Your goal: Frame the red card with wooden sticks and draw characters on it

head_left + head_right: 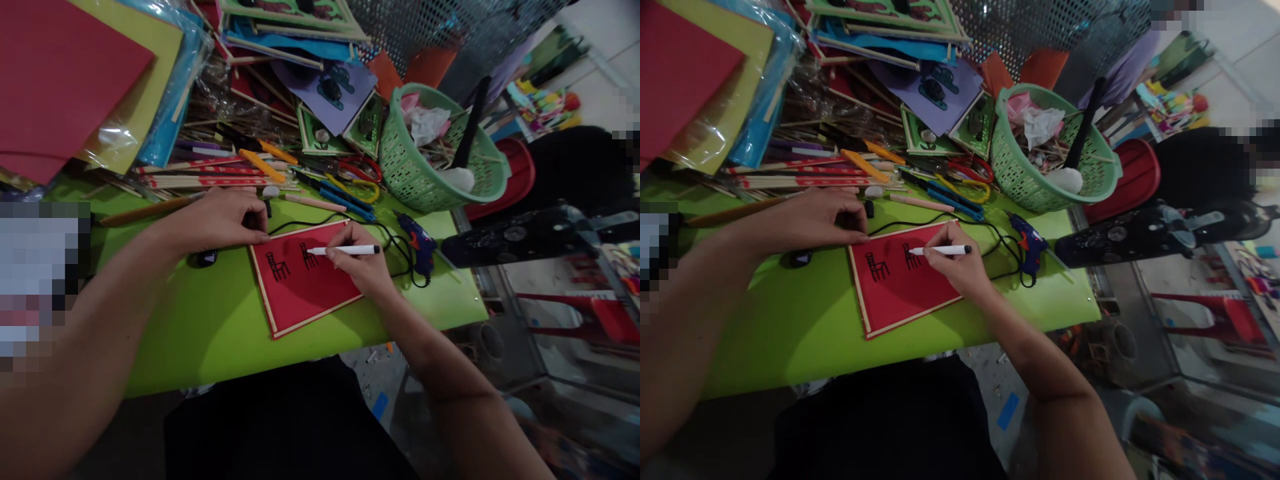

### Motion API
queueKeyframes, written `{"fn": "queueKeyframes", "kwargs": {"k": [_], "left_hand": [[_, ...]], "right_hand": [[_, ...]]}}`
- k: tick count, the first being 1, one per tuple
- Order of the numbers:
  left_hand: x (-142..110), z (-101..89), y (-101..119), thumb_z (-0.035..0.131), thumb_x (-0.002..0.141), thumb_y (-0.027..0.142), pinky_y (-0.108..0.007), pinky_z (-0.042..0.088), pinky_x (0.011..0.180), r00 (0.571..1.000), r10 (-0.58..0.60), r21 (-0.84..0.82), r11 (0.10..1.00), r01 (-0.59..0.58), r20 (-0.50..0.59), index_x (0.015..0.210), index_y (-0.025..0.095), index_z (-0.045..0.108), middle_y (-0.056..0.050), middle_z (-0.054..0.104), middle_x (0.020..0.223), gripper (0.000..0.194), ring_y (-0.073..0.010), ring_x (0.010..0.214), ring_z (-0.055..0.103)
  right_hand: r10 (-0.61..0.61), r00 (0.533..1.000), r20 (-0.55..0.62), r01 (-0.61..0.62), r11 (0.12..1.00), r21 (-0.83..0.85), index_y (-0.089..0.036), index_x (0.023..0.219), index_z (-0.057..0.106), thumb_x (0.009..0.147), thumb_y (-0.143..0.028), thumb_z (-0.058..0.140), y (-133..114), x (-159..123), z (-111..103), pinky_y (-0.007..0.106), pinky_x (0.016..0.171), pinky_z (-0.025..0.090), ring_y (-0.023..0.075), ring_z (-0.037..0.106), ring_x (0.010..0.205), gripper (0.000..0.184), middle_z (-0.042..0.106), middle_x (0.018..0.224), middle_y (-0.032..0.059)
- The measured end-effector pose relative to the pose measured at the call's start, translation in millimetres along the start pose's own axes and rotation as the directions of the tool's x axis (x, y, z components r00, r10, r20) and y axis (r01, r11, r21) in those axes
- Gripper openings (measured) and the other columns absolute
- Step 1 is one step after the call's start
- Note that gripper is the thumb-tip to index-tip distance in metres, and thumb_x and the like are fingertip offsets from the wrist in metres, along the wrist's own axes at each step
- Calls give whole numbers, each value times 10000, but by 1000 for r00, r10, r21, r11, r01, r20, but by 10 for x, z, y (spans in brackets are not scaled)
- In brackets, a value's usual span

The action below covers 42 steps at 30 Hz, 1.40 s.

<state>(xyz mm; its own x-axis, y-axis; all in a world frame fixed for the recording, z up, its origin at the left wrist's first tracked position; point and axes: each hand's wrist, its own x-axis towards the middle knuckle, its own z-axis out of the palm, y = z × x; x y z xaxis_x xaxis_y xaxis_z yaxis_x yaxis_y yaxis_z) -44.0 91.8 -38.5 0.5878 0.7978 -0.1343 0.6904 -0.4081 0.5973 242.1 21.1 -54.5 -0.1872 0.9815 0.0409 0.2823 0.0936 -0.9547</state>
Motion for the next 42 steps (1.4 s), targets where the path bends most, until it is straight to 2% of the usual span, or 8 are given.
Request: {"fn": "queueKeyframes", "kwargs": {"k": [11, 24, 29, 36, 42], "left_hand": [[0, -2, 15, 647, 768, 468, -327, 426, 756, 1000, 1, 10, 1000, -1, -4, 815, 216, 706, -35, 702, 913, 263, -198, 824, 626], [-4, -3, 9, 645, 756, 490, -334, 419, 769, 1000, -7, -18, 1000, 7, -2, 811, 222, 701, -30, 678, 911, 280, -204, 824, 614], [3, 1, 10, 646, 754, 503, -332, 425, 771, 1000, -10, -17, 1000, 10, 8, 816, 217, 701, -35, 677, 912, 297, -205, 823, 609], [-3, 2, -1, 627, 772, 510, -320, 434, 733, 1000, 16, 5, 1000, -16, -3, 824, 219, 707, -38, 696, 910, 306, -203, 827, 629], [-11, -8, 11, 637, 778, 487, -310, 434, 734, 1000, 15, 15, 1000, -15, -3, 817, 219, 709, -36, 709, 904, 280, -195, 822, 625]], "right_hand": [[-18, 1000, 4, 18, 998, 53, -226, 806, 605, 855, -296, 744, 18, 2, -12, 279, 554, 355, 113, 474, 568, 163, 584, 676, -49], [16, 1000, 2, -16, 999, -28, -229, 790, 605, 824, -346, 748, -16, 11, 4, 280, 561, 377, 136, 501, 622, 188, 600, 697, -25], [21, 1000, -3, -21, 999, -40, -224, 780, 596, 817, -315, 739, -33, 14, 10, 281, 572, 377, 132, 495, 626, 173, 600, 698, -27], [-2, 1000, -12, 2, 1000, -11, -226, 777, 595, 835, -269, 725, -37, 10, 0, 282, 575, 367, 119, 482, 597, 149, 580, 684, -43], [-3, 1000, -10, 3, 1000, 24, -228, 790, 603, 850, -298, 739, -32, 9, 3, 283, 553, 353, 119, 479, 573, 164, 579, 669, -45]]}}
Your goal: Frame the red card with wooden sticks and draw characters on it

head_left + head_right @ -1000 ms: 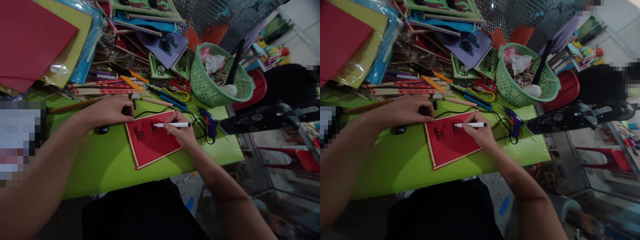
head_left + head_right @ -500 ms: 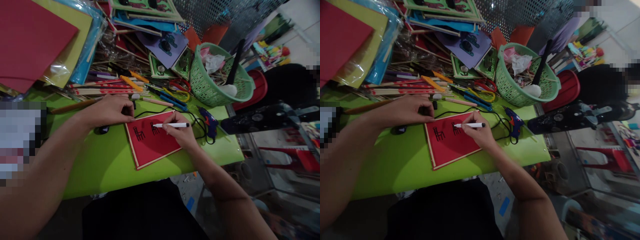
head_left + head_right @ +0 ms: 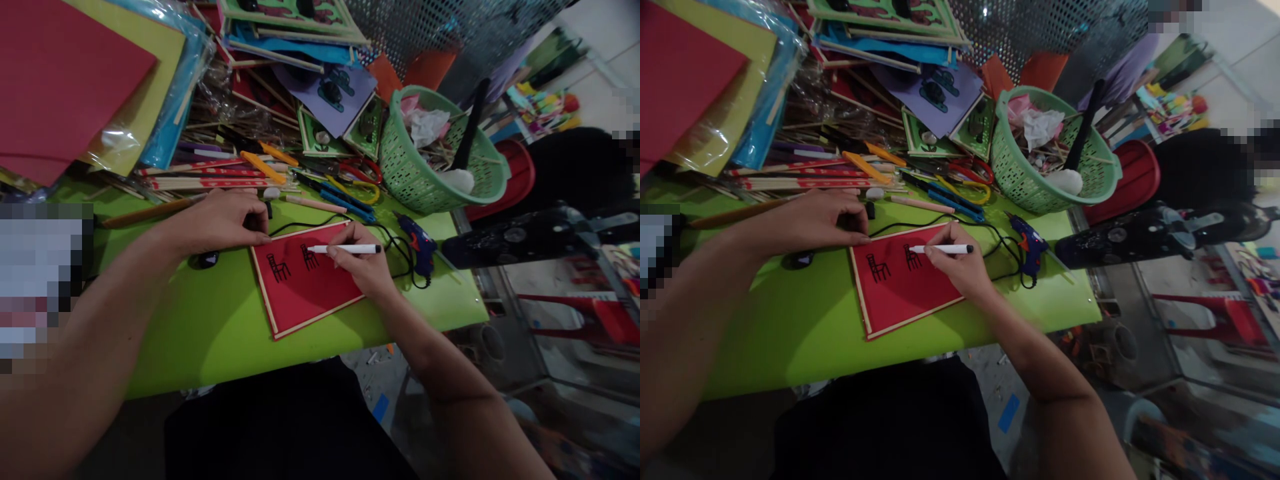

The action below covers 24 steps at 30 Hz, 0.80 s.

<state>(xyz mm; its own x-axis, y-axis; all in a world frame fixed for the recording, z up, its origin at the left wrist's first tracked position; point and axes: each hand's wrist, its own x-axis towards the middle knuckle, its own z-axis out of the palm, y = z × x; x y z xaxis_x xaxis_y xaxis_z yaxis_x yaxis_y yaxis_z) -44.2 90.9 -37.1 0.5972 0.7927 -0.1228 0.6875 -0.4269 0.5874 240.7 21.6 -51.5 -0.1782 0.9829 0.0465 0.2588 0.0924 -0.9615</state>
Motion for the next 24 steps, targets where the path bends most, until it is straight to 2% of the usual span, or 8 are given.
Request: {"fn": "queueKeyframes", "kwargs": {"k": [8, 24], "left_hand": [[8, 5, -3, 653, 768, 488, -311, 430, 746, 1000, -9, -8, 1000, 9, -6, 811, 221, 709, -29, 707, 906, 277, -198, 824, 622], [9, 1, -1, 667, 781, 474, -328, 440, 767, 1000, -10, -6, 1000, 10, 1, 822, 224, 719, -35, 707, 914, 258, -208, 836, 631]], "right_hand": [[7, 1000, 15, -6, 1000, -24, -225, 807, 613, 857, -345, 749, 33, 4, -7, 280, 567, 379, 123, 505, 603, 188, 600, 705, -34], [21, 999, -25, -23, 999, -50, -232, 771, 587, 816, -326, 731, -41, 15, 20, 281, 563, 390, 128, 506, 598, 178, 586, 661, -41]]}}
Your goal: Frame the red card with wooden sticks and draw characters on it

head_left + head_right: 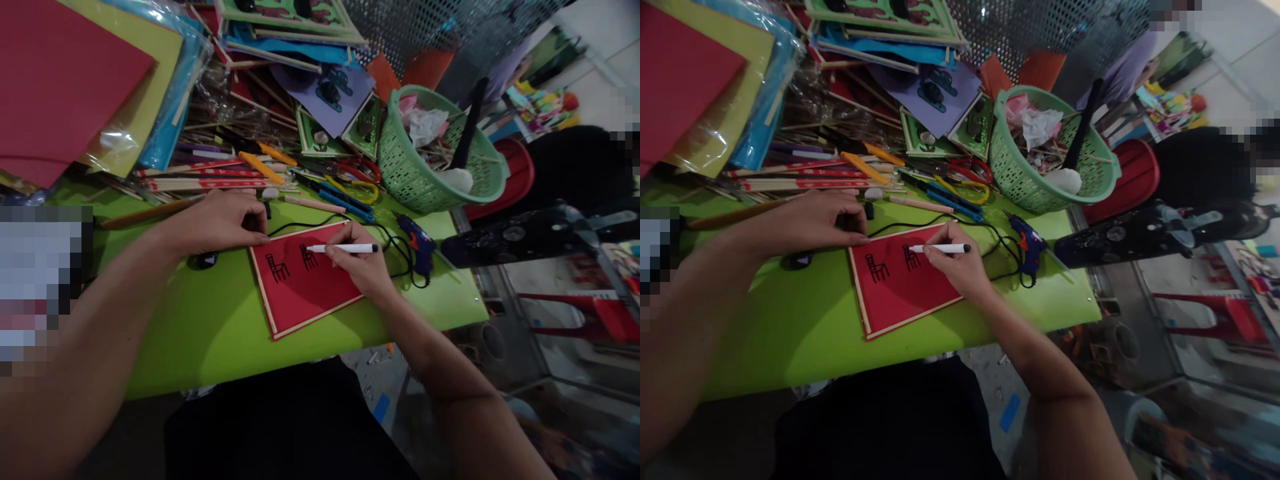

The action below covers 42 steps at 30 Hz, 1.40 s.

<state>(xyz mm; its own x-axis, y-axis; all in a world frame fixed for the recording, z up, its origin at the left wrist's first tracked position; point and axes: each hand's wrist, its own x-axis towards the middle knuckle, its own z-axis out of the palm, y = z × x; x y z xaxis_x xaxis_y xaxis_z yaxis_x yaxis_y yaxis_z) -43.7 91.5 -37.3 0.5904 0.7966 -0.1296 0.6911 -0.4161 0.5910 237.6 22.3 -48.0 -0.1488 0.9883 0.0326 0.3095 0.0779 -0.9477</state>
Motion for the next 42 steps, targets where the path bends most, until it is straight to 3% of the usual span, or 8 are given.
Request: {"fn": "queueKeyframes", "kwargs": {"k": [3, 9, 19, 23, 29, 39, 42], "left_hand": [[2, -2, -5, 670, 783, 467, -331, 440, 771, 1000, -1, 7, 1000, 1, 1, 820, 225, 719, -39, 707, 912, 250, -209, 837, 633], [-5, -12, 23, 651, 808, 514, -332, 429, 745, 1000, 8, 27, 1000, -8, 0, 826, 233, 720, -40, 704, 902, 290, -207, 822, 632], [-65, 28, 221, 610, 856, 500, -381, 391, 812, 997, 26, 235, 972, -8, -76, 800, 234, 631, -59, 681, 852, 272, -275, 924, 611], [-97, 53, 308, 573, 886, 425, -435, 374, 869, 992, 61, 357, 934, -19, -106, 803, 232, 616, -75, 686, 866, 214, -305, 980, 614], [-119, 42, 366, 541, 898, 422, -430, 392, 852, 994, 54, 453, 892, -7, -92, 826, 243, 626, -69, 691, 883, 211, -284, 949, 616], [-119, 14, 441, 504, 887, 365, -424, 412, 837, 994, -35, 478, 875, 78, -99, 866, 215, 657, -88, 725, 903, 215, -288, 911, 648], [-109, 17, 409, 511, 877, 367, -401, 434, 799, 992, -66, 416, 903, 105, -108, 936, 196, 683, -88, 728, 909, 249, -285, 900, 659]], "right_hand": [[1, 1000, -4, -1, 998, 70, -234, 785, 588, 820, -347, 731, 4, 6, -19, 274, 555, 408, 116, 506, 561, 187, 587, 652, -48], [-51, 985, -163, 86, 972, 217, -243, 836, 601, 839, -366, 756, 36, 9, -106, 264, 542, 425, 110, 526, 583, 197, 599, 730, -37], [-90, 931, -353, 169, 966, 198, -263, 877, 594, 837, -503, 758, -17, -3, -273, 267, 505, 436, 122, 526, 605, 293, 558, 745, -22], [-123, 924, -361, 207, 957, 203, -267, 876, 612, 845, -501, 760, -11, -14, -304, 273, 510, 441, 121, 520, 596, 279, 546, 742, -23], [-117, 923, -366, 201, 959, 200, -276, 863, 612, 849, -516, 751, -16, -16, -322, 270, 498, 436, 116, 518, 580, 278, 541, 750, -27], [-139, 917, -375, 254, 926, 278, -264, 866, 647, 833, -459, 790, 6, -12, -342, 238, 470, 419, 95, 503, 544, 244, 600, 737, -33], [-155, 916, -370, 280, 908, 312, -256, 852, 655, 818, -418, 802, 13, -6, -346, 215, 455, 420, 84, 502, 532, 221, 610, 725, -43]]}}
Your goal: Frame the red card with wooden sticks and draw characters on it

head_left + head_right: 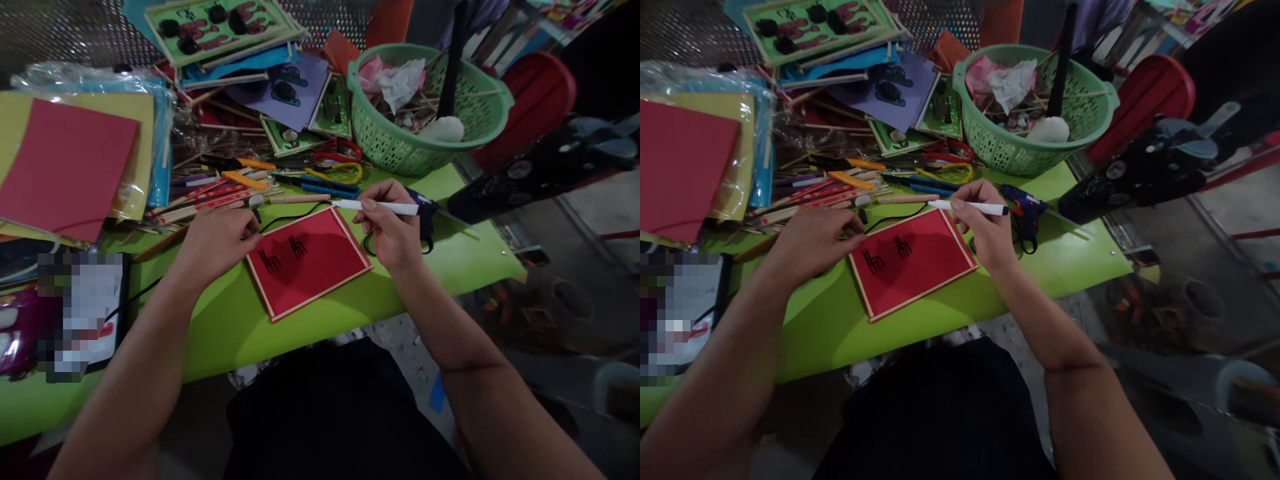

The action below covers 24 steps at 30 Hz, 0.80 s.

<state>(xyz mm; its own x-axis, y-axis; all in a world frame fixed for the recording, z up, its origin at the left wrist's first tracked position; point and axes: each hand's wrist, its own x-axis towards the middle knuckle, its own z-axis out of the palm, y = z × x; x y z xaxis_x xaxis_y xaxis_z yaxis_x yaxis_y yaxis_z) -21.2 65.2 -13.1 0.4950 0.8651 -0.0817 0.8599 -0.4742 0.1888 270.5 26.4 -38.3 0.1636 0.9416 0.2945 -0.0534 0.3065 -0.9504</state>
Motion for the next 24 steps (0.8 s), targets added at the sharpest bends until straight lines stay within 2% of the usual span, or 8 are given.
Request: {"fn": "queueKeyframes", "kwargs": {"k": [5, 13, 17, 20, 24], "left_hand": [[-5, 12, -94, 497, 901, 459, -381, 462, 775, 999, 30, -209, 978, -23, 30, 1069, 195, 713, -81, 711, 938, 380, -260, 877, 651], [5, 30, -240, 539, 895, 482, -359, 479, 842, 999, 41, -395, 918, -28, 25, 964, 206, 706, -55, 721, 986, 330, -229, 918, 655], [20, 48, -248, 541, 888, 463, -352, 491, 858, 999, 28, -392, 920, -18, 20, 1006, 189, 695, -58, 720, 1036, 336, -225, 938, 653], [22, 54, -202, 563, 882, 394, -373, 483, 895, 996, 27, -331, 942, -52, -79, 1067, 157, 670, -86, 699, 1091, 320, -233, 972, 635], [19, 53, -143, 582, 871, 344, -384, 465, 855, 991, 65, -285, 954, -96, -118, 927, 180, 674, -76, 680, 964, 195, -235, 936, 613]], "right_hand": [[-7, 1000, -2, 7, 1000, 25, -261, 846, 666, 818, -384, 795, -7, 3, 4, 199, 447, 438, 86, 532, 552, 180, 620, 729, -45], [-27, 1000, 1, 27, 998, 50, -249, 845, 659, 824, -369, 794, -22, 8, -3, 185, 441, 430, 80, 548, 566, 181, 613, 734, -41], [-17, 1000, -7, 17, 999, 35, -253, 846, 655, 826, -393, 792, -16, 6, -2, 188, 430, 433, 82, 552, 560, 197, 603, 720, -45], [-14, 1000, -13, 15, 999, 33, -253, 837, 657, 821, -402, 798, -11, 4, -1, 192, 424, 434, 81, 543, 551, 205, 605, 716, -45], [-23, 1000, -17, 24, 998, 60, -250, 833, 673, 821, -361, 801, 0, 5, -3, 190, 429, 423, 79, 542, 551, 170, 616, 713, -41]]}}
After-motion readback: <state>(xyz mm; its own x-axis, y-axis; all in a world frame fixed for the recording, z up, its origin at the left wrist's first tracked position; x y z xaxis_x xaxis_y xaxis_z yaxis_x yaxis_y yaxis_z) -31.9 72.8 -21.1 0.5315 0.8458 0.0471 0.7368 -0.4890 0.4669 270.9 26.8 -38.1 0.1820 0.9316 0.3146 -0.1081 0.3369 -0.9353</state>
